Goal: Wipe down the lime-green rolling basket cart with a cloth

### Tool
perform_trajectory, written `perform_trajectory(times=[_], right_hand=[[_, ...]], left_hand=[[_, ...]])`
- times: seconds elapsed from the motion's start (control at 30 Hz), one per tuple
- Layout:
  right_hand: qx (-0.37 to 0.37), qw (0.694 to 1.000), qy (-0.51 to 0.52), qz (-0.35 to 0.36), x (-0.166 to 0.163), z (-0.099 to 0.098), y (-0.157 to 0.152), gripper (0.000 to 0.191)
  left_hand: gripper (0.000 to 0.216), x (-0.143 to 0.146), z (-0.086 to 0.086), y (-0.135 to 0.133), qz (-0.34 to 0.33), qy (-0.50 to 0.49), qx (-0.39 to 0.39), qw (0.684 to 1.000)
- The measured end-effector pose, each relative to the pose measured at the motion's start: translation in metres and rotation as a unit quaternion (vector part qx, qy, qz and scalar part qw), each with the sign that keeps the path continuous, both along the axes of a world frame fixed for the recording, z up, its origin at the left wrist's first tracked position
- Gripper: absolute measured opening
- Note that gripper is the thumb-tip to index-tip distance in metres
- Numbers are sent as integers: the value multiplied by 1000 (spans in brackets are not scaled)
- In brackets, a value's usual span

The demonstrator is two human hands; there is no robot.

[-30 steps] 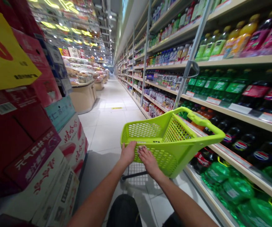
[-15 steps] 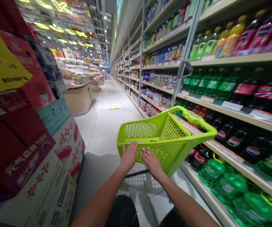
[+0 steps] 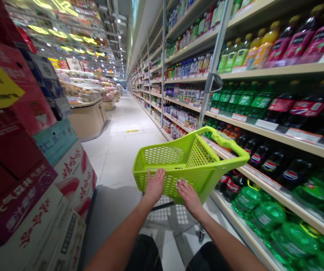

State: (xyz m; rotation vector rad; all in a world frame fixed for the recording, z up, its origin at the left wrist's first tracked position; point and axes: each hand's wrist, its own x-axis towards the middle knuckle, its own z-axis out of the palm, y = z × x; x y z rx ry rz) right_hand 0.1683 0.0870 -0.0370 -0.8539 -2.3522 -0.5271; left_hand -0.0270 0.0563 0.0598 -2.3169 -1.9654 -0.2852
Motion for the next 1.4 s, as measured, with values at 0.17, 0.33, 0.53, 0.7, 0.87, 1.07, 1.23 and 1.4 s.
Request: perform_trajectory(times=[0.17,0.33,0.53,0.7,0.87,1.07,1.23,1.4], right_hand=[[14,1000,25,12,0,25,-12,34],[36,998,42,-23,-1,55,2,33],[13,999,10,-43,40,4,-14,35],[17,997,52,-52,40,43,-14,34],[35,997,25,-70,49,39,-7,37],[33,997,46,-59,62,31,-30,40],[78,982,126,-114,68,88,-20,39],[62,994,52,-73,78,41,-27,37]], left_hand=[[60,10,6,3,25,6,17,1000],[60,36,6,7,-32,11,22,999],[61,37,6,7,-28,-2,17,999],[61,56,11,12,-60,-12,37,997],[63,68,10,11,-70,3,23,997],[65,71,21,11,-92,-2,26,995],[66,93,26,9,-133,-12,26,991],[67,97,28,7,-129,-16,9,992]])
